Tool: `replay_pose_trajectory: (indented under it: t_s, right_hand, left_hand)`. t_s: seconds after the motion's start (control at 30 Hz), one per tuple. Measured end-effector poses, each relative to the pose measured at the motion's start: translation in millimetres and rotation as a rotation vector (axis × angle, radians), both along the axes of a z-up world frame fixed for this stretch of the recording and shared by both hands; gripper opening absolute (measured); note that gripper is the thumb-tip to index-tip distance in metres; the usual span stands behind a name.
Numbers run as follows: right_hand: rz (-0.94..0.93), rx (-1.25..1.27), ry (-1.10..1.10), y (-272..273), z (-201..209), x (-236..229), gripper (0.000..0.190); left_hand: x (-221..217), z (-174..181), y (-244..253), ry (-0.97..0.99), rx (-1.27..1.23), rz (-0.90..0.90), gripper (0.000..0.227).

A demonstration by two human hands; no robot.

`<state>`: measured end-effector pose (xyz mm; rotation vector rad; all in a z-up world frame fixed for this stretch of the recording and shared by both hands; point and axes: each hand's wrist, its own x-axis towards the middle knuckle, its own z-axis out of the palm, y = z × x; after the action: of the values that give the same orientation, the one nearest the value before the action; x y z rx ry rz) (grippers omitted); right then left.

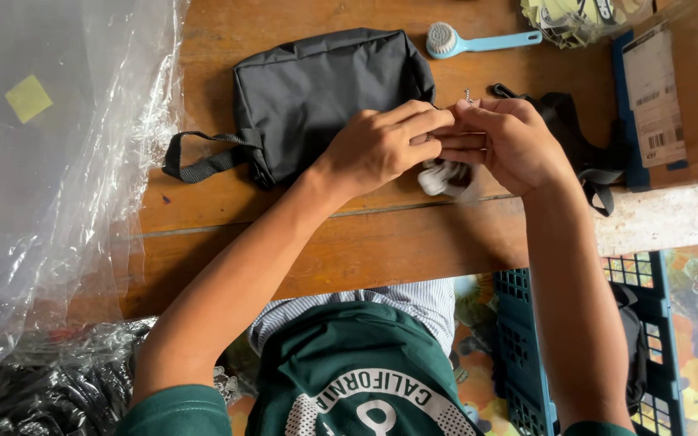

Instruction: The person uses a light blue brush to scrub the exterior and interior of a small black bag on a wooden table. They then attach a metal chain to a cartoon bear sticker and connect it to the bag's zipper pull.

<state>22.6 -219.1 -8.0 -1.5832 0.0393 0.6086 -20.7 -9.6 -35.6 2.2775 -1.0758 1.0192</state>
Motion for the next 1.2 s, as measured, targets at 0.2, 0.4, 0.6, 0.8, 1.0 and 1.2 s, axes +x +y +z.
replay_pose_trajectory:
  t_s: [0.2,0.4,0.6,0.8,1.0,1.2]
  right_hand:
    - [0.084,-0.181,-0.154,-4.6,14.3,-2.6,0.027]
    - [0.035,-0.018,-0.216,-12.4,-20.6,-2.3,0.018]
    - [0.004,-0.114,-0.496,-15.9,-42.1,-14.0,0.016]
    - [0.044,-0.314,-1.076,13.6,-10.0,-43.0,0.005]
    - [-0.037,-0.135,-0.973,11.5,-35.9,-20.0,0.007]
    - [0.042,-0.173,-1.076,22.5,-19.5,-25.9,0.023]
  left_hand:
    - [1.8,-3.4,1.9,0.293,-0.092,-0.134,0.028]
    - [4.5,1.2,5.6,0.709,-0.495,-0.272,0.008]
    - [23.3,-25.3,-2.1,1.091,-1.072,-0.333,0.011]
    - [20.6,13.4,3.3,1.447,-1.162,-0.126,0.058]
    - [25.4,-23.1,1.7,1.211,-1.017,-0.317,0.014]
    - [40.4,-49.3,-6.8,1.173,-0.967,-0.277,0.018]
